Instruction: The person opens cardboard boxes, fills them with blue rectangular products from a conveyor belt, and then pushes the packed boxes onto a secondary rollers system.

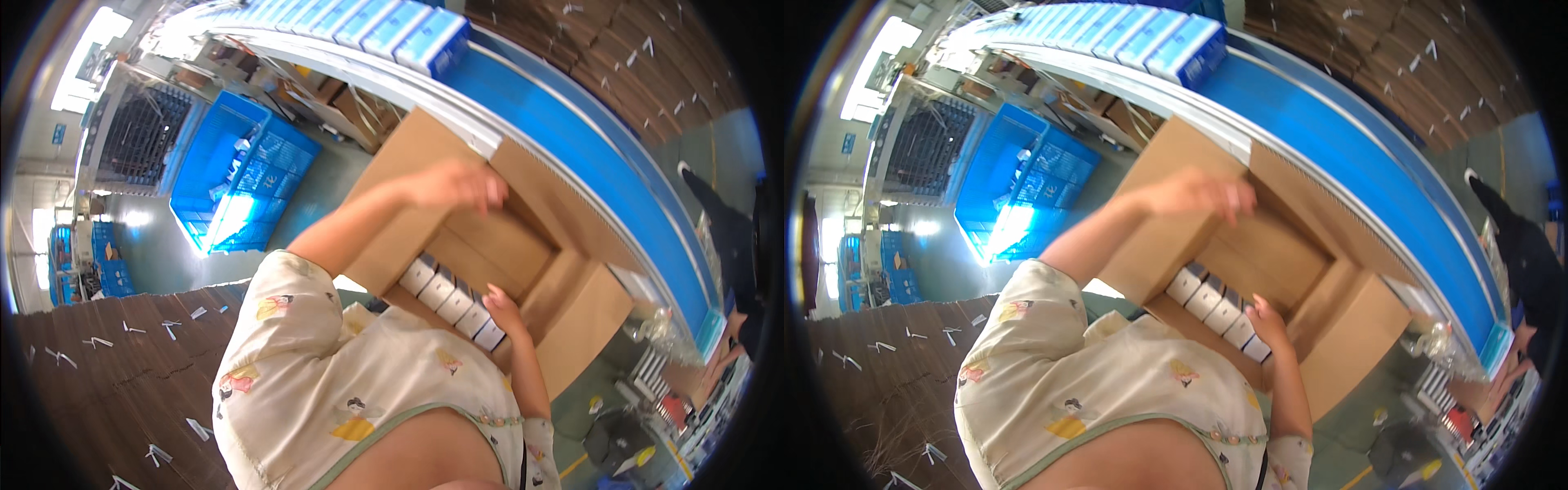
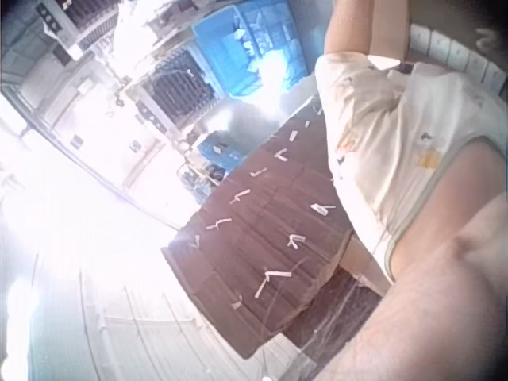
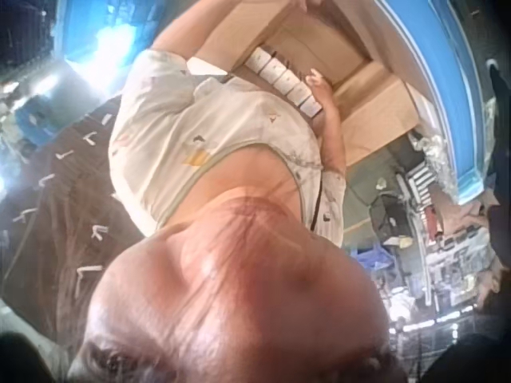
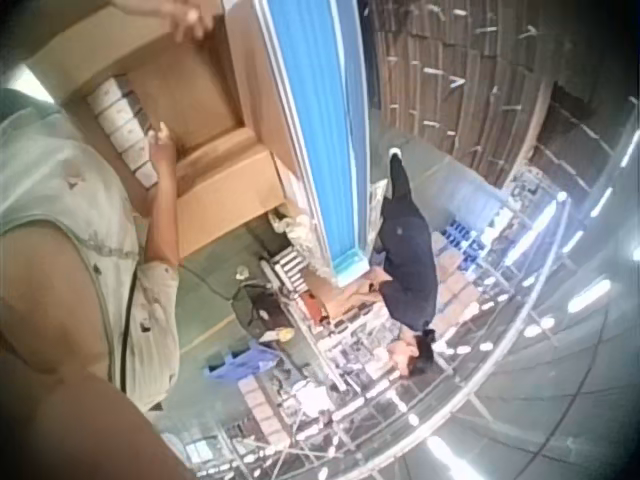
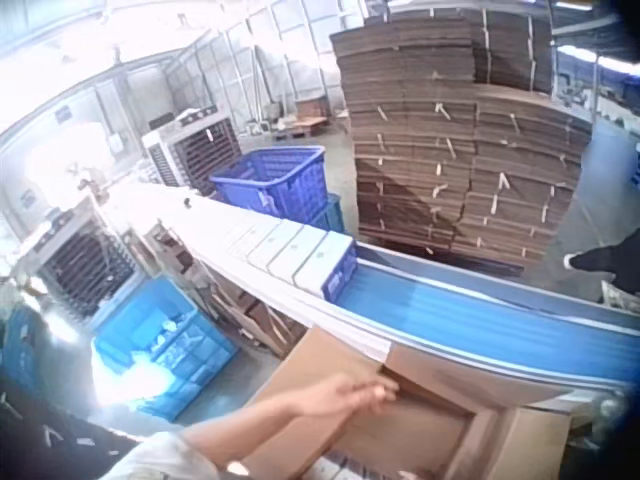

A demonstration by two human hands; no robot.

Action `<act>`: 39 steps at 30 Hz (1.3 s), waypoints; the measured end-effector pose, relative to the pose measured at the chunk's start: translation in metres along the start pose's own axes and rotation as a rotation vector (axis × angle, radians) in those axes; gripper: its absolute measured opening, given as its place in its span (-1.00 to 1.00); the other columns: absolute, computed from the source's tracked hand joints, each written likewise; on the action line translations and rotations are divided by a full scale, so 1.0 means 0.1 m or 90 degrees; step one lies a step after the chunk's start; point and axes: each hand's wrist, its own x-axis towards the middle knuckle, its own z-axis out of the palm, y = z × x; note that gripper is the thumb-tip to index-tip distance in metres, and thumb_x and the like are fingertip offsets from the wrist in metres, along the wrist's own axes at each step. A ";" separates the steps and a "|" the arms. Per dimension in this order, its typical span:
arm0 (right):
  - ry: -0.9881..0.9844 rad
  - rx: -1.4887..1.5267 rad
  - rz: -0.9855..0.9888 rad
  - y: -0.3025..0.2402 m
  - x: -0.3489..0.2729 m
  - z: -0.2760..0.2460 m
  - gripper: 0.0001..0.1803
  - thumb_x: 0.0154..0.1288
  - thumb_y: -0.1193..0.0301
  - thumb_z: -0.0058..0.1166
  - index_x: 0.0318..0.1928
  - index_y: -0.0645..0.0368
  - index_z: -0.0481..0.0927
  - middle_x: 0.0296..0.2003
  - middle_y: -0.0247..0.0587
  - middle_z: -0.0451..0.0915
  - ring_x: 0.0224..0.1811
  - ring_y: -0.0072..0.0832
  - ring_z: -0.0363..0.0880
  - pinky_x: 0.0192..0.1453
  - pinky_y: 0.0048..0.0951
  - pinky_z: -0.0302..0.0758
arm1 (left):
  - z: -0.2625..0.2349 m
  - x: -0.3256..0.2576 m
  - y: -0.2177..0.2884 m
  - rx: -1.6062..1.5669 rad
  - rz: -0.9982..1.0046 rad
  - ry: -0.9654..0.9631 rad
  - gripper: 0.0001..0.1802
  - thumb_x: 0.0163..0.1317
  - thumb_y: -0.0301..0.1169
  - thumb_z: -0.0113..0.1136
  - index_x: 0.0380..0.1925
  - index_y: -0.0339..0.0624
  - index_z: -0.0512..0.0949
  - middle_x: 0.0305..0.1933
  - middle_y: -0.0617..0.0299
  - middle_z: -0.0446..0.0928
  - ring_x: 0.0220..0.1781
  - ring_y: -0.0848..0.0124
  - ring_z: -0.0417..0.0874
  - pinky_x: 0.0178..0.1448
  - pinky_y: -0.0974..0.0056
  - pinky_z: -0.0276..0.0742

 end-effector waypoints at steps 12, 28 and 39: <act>0.116 0.334 0.098 -0.73 -0.45 -0.36 -0.67 0.29 0.31 -0.10 0.01 0.18 0.42 -0.23 -0.20 0.56 -0.27 -0.54 0.53 -0.20 -0.57 0.44 | -1.77 -0.03 0.07 0.910 -0.175 0.642 -0.46 0.17 -0.05 -0.08 -0.08 -0.32 0.46 -0.02 -0.09 0.44 0.04 0.07 0.42 0.17 0.09 0.22; 0.542 0.000 -0.349 -2.50 -0.22 -1.77 -0.67 0.24 0.43 -0.05 0.00 0.30 0.43 -0.10 -0.10 0.52 -0.13 -0.46 0.50 -0.06 -0.51 0.41 | -2.48 0.28 0.14 0.329 -0.245 0.476 -0.24 -0.13 0.14 0.20 -0.13 -0.34 0.43 -0.33 0.01 0.54 -0.25 0.26 0.56 -0.16 0.25 0.44; 0.596 0.135 -0.174 -2.27 0.53 -2.38 -0.22 -0.22 -0.06 0.31 -0.18 0.36 0.37 -0.30 -0.01 0.55 -0.25 -0.34 0.55 -0.16 -0.45 0.45 | -1.36 1.02 0.09 0.248 -0.114 0.385 0.14 -0.33 0.18 0.37 0.09 -0.49 0.15 -0.05 -0.27 0.42 -0.02 0.05 0.51 0.09 0.14 0.39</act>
